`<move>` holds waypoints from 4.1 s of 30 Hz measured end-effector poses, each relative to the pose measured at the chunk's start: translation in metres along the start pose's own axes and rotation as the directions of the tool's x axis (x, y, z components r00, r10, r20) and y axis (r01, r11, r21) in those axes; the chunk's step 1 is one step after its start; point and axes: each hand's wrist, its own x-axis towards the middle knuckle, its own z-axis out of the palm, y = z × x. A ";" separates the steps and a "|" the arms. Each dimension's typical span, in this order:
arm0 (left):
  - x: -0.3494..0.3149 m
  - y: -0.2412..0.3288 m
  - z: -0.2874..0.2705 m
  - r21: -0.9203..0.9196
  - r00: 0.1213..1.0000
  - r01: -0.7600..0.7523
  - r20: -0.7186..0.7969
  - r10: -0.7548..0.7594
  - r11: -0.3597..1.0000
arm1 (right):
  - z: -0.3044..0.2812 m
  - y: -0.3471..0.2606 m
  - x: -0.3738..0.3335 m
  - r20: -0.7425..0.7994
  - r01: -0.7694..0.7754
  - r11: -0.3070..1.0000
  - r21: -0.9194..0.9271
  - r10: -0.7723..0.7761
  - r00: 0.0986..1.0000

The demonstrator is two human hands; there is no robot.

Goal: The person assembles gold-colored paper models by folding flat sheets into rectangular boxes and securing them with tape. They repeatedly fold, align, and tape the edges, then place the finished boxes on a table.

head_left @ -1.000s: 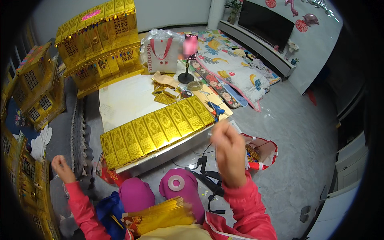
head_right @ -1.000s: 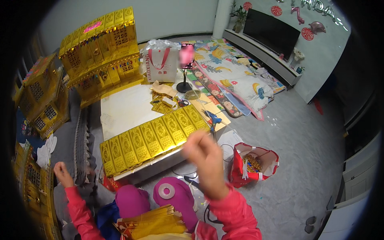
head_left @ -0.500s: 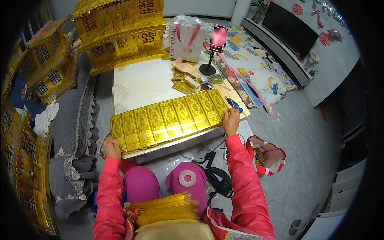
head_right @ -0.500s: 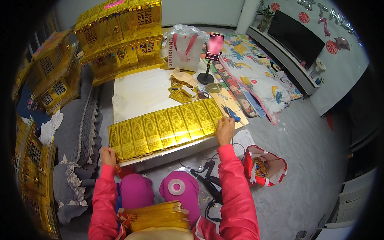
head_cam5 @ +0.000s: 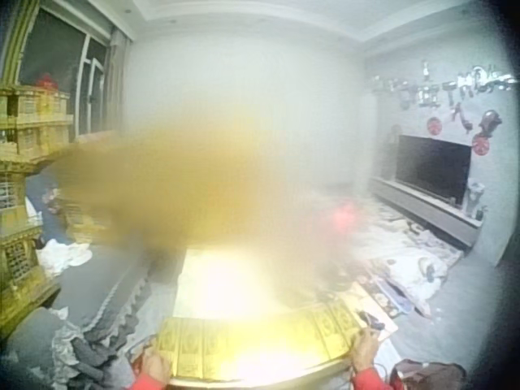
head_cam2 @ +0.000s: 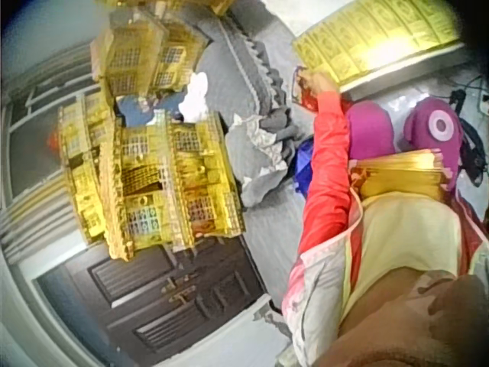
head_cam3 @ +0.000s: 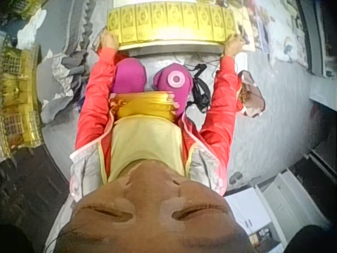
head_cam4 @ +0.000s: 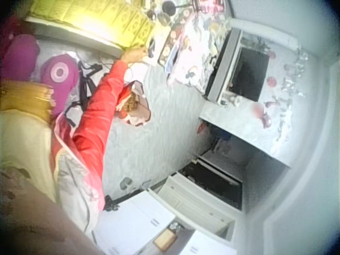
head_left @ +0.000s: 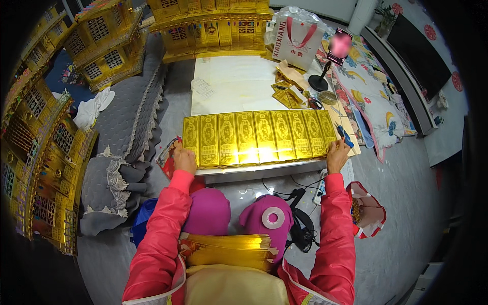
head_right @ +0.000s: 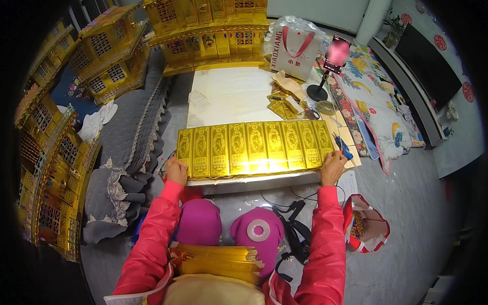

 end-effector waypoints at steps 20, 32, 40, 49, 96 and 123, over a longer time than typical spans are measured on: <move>-0.007 0.015 -0.003 -0.023 0.999 0.034 0.003 -0.034 0.999 | 0.014 0.006 -0.003 -0.041 0.035 0.998 0.059 -0.033 0.999; -0.002 0.105 -0.022 -0.092 0.765 -0.538 0.364 0.531 0.838 | -0.017 -0.107 -0.063 0.019 0.609 0.690 0.391 -0.668 0.744; -0.010 0.121 -0.006 -0.214 0.412 -0.689 0.671 0.616 0.693 | -0.020 -0.129 -0.108 0.443 0.770 0.508 0.386 -0.834 0.328; -0.004 0.051 -0.061 -0.097 0.527 -0.607 0.694 0.491 0.789 | -0.047 -0.007 -0.038 0.450 0.501 0.861 -0.089 -0.414 0.791; -0.032 0.153 -0.092 -0.606 0.838 -0.211 0.293 0.461 0.767 | -0.204 -0.127 -0.177 0.548 0.251 0.695 0.674 -0.697 0.461; -0.031 0.221 -0.159 -0.880 0.580 0.249 0.469 0.666 0.404 | -0.208 -0.191 -0.129 0.543 -0.554 0.237 0.798 -0.681 0.491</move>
